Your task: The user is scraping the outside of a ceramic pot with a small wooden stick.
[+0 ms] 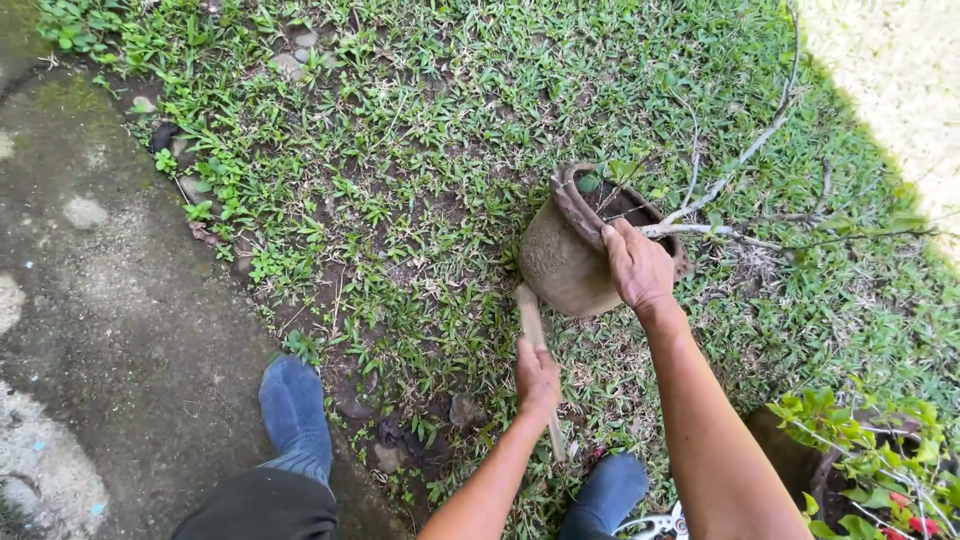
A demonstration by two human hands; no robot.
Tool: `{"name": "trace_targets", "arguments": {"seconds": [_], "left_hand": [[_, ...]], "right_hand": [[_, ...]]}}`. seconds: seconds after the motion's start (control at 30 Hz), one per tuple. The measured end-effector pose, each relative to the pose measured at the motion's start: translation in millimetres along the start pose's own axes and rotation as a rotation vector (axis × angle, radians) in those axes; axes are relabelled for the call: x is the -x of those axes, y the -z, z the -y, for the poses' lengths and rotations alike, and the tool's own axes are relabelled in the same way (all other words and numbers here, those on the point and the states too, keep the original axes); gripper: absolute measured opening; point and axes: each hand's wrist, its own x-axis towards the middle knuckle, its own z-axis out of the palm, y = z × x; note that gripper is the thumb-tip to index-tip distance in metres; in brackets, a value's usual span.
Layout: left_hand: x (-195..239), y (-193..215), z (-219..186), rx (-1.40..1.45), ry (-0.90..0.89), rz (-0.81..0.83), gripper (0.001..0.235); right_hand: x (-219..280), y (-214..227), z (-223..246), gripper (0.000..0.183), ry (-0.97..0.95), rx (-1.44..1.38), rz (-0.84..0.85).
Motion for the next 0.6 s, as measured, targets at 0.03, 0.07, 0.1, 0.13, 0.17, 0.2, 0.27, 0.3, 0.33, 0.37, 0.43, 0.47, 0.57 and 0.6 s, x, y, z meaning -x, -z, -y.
{"name": "trace_targets", "arguments": {"seconds": [0.03, 0.07, 0.1, 0.13, 0.17, 0.2, 0.27, 0.3, 0.33, 0.37, 0.43, 0.47, 0.57, 0.6], "left_hand": [[2.3, 1.2, -6.7, 0.003, -0.004, -0.002, 0.015], [4.1, 2.3, -13.1, 0.013, 0.069, -0.022, 0.015], [7.2, 3.4, -18.2, 0.023, 0.145, -0.044, 0.014], [4.7, -3.0, -30.5, 0.026, 0.143, -0.047, 0.014], [9.8, -5.9, -35.9, -0.052, -0.135, -0.039, 0.015], [15.0, -9.1, -42.0, -0.129, -0.414, -0.029, 0.016], [12.2, -20.3, -49.7, -0.159, -0.482, -0.014, 0.016], [7.8, -26.9, -57.7, -0.179, -0.551, -0.010, 0.017], [7.8, -23.2, -69.5, -0.176, -0.565, -0.020, 0.017], [12.1, -17.6, -76.4, -0.159, -0.424, 0.072, 0.018], [9.5, -10.4, -67.7, -0.145, -0.281, 0.163, 0.020], [3.1, -8.7, -52.6, -0.148, -0.339, 0.122, 0.019], [-9.1, 2.6, -33.6, -0.149, -0.279, 0.089, 0.017], [-10.0, 7.3, -29.1, -0.140, -0.147, 0.093, 0.016]], "right_hand": [[-2.7, -5.2, -6.8, 0.042, 0.005, 0.001, -0.003], [-5.9, -10.7, -13.8, 0.042, 0.028, 0.001, -0.051], [-8.0, -17.0, -21.3, 0.043, 0.050, 0.001, -0.095], [-15.1, -16.6, -24.0, 0.043, 0.055, 0.001, -0.094], [-12.1, -20.0, -28.3, 0.044, 0.084, 0.006, -0.113], [-9.0, -22.8, -32.4, 0.045, 0.112, 0.010, -0.131], [-5.5, -18.3, -22.2, 0.045, 0.061, 0.023, -0.107], [-9.0, -13.9, -14.7, 0.044, 0.023, 0.039, -0.081], [-13.5, -8.2, -8.0, 0.044, 0.037, 0.036, -0.092], [-11.9, -5.3, -2.5, 0.044, -0.015, 0.056, -0.039], [-11.1, -7.9, -2.6, 0.044, -0.068, 0.073, 0.015], [-11.7, -12.8, -7.9, 0.043, -0.016, 0.050, -0.048], [-13.1, -5.7, 0.2, 0.042, -0.014, 0.041, -0.061], [-11.0, -1.0, 5.7, 0.043, -0.063, 0.058, 0.003]]}}
